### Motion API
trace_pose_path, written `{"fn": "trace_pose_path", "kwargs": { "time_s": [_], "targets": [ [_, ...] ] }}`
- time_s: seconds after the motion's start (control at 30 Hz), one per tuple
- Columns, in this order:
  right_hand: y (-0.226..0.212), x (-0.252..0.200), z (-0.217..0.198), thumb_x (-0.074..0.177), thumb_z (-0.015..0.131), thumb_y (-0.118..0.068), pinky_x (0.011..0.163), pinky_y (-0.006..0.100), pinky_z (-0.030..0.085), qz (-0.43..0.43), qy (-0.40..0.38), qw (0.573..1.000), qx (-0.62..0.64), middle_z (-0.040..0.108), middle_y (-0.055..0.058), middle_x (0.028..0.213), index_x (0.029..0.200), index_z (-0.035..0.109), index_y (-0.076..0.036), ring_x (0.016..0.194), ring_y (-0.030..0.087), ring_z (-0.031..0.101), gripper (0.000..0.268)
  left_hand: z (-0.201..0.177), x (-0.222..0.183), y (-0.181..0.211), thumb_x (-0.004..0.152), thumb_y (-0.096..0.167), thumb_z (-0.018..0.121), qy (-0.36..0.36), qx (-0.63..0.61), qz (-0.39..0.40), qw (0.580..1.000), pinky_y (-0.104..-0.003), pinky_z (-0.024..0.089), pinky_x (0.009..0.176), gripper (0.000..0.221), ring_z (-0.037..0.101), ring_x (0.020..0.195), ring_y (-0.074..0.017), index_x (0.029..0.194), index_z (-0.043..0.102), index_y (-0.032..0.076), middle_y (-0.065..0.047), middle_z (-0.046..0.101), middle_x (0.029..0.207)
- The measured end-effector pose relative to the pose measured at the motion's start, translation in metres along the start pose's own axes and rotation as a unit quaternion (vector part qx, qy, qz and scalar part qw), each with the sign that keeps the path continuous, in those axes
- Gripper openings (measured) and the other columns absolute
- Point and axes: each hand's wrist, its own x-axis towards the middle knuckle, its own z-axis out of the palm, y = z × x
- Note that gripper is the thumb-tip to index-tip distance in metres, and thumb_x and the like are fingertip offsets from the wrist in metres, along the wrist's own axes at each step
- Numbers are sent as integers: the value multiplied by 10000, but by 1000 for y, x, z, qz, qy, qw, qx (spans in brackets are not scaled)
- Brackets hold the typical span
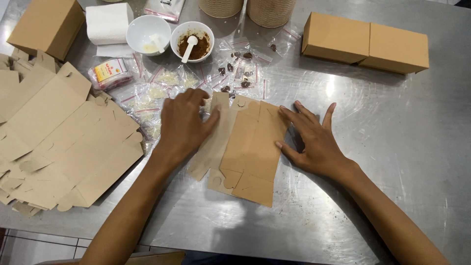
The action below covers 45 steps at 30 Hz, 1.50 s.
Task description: Assembling a cardboard box from a flat cutout and placing a small packet inside.
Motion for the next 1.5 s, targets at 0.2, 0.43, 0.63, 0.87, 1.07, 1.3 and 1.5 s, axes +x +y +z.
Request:
{"fn": "trace_pose_path", "kwargs": {
  "time_s": [0.2, 0.43, 0.63, 0.87, 1.07, 1.3, 1.5],
  "targets": [
    [-4, 2, 9, 973, 672, -308, 1153, 760, -186, -5, 45, 999, -27, 642, 101, 1410, 1505, 557, -169, 1511, 386, 414, 562, -17, 1, 2, 877, 328, 771, -71, -77, -87, 991, -526, 547, 598, 387, 745, 772, -414, 1021, 728, -28, -187, 707, 850],
    [-22, 8, 5, 963, 632, -170, 1220, 723, -77, -69, 71, 993, -61, 572, 80, 1493, 1389, 631, -193, 1548, 361, 366, 427, -14, -1, 1, 838, 331, 804, -93, -122, -105, 983, -559, 558, 611, 386, 745, 810, -434, 989, 709, -12, -183, 700, 878],
    [-60, 36, 5, 865, 637, -104, 1255, 685, 33, -194, 23, 978, -68, 539, 33, 1538, 1300, 676, -280, 1549, 350, 337, 472, -38, -2, 16, 873, 261, 777, -168, -135, -127, 968, -545, 585, 672, 337, 764, 836, -421, 985, 727, -53, -205, 735, 851],
    [-61, 56, 29, 835, 659, -130, 1300, 629, 8, -263, -7, 962, -68, 722, -40, 1202, 1115, 772, -258, 1426, 224, 513, 328, -34, -5, 15, 824, 177, 824, -161, -186, -118, 962, -568, 590, 649, 339, 765, 816, -437, 998, 713, -91, -223, 728, 832],
    [-64, 53, 18, 987, 542, -375, 1299, 623, 7, -255, -18, 964, -77, 716, 24, 1049, 1096, 767, -217, 1269, 230, 611, 296, -22, -5, 13, 842, 143, 797, -148, -239, -95, 955, -620, 575, 687, 271, 762, 837, -443, 1002, 710, -58, -206, 744, 841],
    [-59, 33, -2, 1026, 500, -497, 1292, 592, 73, -240, -33, 965, -100, 682, 62, 1325, 1298, 695, -249, 1344, 258, 582, 417, -27, -1, 13, 858, 187, 761, -125, -261, -87, 953, -605, 573, 701, 228, 769, 848, -423, 994, 714, 12, -158, 775, 859],
    [-49, -1, -37, 1000, 591, -446, 1304, 595, 45, -214, 16, 972, -96, 747, 17, 1158, 1146, 753, -215, 1261, 233, 640, 318, -23, 0, 12, 830, 191, 783, -81, -315, -81, 942, -449, 551, 547, 232, 754, 645, -349, 939, 679, 15, -176, 764, 823]
  ]
}}
